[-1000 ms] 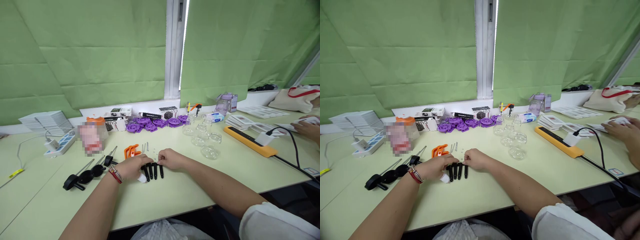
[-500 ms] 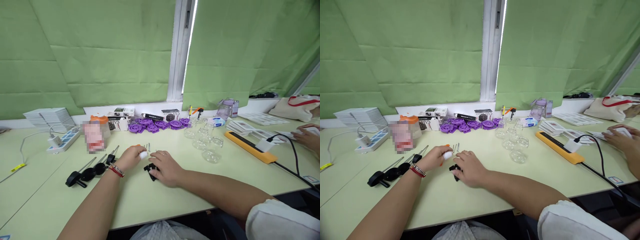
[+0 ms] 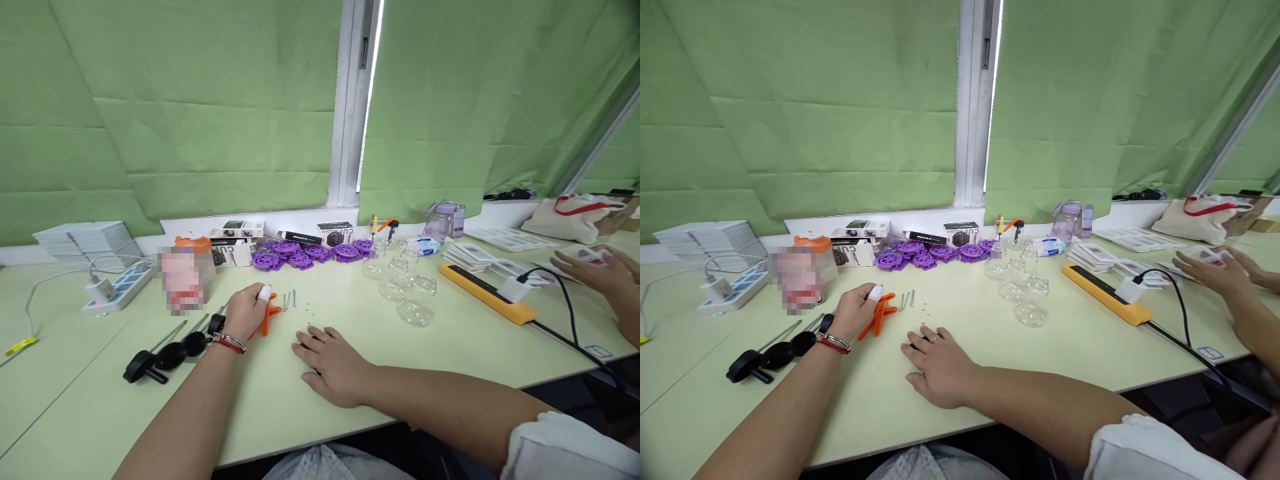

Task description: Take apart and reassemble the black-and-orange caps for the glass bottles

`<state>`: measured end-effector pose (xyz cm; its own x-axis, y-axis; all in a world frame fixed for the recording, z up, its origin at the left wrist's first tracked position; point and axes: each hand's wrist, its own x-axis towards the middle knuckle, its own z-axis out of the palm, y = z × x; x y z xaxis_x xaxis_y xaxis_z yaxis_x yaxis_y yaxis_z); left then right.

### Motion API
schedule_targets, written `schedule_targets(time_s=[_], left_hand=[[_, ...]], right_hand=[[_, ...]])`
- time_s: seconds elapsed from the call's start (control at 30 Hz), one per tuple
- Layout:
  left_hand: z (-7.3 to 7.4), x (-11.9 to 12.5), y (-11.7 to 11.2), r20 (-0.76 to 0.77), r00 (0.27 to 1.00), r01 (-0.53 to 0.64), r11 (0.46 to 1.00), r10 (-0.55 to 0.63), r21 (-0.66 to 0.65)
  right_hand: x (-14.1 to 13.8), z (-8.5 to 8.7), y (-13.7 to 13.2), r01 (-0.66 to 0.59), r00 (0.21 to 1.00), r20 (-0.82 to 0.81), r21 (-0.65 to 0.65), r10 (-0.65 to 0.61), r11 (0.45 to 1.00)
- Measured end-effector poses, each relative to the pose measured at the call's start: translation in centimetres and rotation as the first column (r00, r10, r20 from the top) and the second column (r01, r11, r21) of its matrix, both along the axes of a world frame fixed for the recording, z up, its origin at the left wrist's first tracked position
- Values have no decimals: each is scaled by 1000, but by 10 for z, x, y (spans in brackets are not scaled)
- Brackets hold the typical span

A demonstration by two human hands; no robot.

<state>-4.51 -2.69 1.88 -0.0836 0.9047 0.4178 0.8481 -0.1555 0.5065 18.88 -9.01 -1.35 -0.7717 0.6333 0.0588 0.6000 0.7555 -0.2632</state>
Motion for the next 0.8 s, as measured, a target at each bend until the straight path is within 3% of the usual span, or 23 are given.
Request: schedule_targets(time_s=[0.17, 0.43, 0.6, 0.8], left_hand=[[-3, 0, 1, 27, 1000, 8, 1000, -7, -20], [-8, -2, 4, 39, 998, -41, 997, 43, -58], [-17, -10, 15, 0, 999, -50, 997, 50, 52], [-35, -15, 29, -147, 986, 71, 995, -81, -74]], right_hand=[[33, -5, 16, 121, 992, 28, 17, -122, 992], [55, -9, 89, 323, 941, 73, 86, -329, 943], [52, -11, 120, 348, 930, 77, 131, -359, 928], [55, -13, 123, 331, 939, 54, 135, -340, 934]])
